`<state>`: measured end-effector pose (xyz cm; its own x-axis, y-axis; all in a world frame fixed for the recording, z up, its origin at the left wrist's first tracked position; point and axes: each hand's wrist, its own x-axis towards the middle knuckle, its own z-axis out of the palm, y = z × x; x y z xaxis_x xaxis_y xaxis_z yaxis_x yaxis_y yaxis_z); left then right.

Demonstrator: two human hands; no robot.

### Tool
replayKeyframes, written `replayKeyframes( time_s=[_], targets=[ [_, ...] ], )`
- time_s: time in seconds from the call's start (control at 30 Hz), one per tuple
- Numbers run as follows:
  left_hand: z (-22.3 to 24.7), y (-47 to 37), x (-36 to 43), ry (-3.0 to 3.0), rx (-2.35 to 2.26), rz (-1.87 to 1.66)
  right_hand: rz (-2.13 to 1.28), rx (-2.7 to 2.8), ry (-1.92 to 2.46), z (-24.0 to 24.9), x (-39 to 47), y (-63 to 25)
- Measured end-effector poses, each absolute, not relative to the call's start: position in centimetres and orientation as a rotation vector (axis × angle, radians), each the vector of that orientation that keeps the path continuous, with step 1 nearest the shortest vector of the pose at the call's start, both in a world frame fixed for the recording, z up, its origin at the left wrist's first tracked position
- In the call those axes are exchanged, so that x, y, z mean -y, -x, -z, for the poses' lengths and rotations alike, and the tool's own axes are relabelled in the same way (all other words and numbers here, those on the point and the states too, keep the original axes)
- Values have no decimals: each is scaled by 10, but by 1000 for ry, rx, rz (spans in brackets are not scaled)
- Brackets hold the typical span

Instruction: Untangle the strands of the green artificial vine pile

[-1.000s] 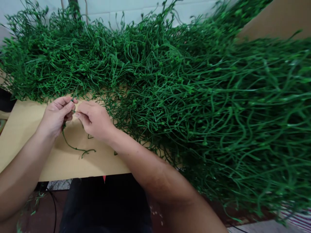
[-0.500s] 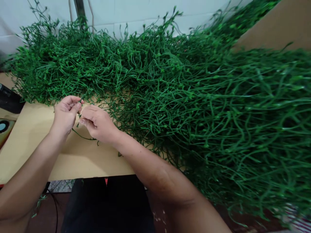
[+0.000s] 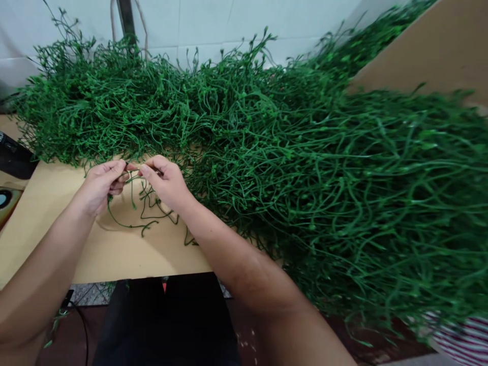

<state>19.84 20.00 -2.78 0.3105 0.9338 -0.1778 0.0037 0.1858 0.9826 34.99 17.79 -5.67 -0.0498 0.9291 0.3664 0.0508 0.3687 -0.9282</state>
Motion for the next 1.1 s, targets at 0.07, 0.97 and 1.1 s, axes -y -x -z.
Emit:
replayKeyframes(
  time_s=[0.07,0.97,1.1],
  targets=[
    [26,-200,-197,-1213,-1035,-822,-1054,1300,935,56,-178,-351],
    [13,-195,-179,-1357,-221,-764,-1567,742,617,19,-169,-368],
    [1,-184,-181,-1282,-342,-796,-1304,772,812,28,-183,-381]
  ],
)
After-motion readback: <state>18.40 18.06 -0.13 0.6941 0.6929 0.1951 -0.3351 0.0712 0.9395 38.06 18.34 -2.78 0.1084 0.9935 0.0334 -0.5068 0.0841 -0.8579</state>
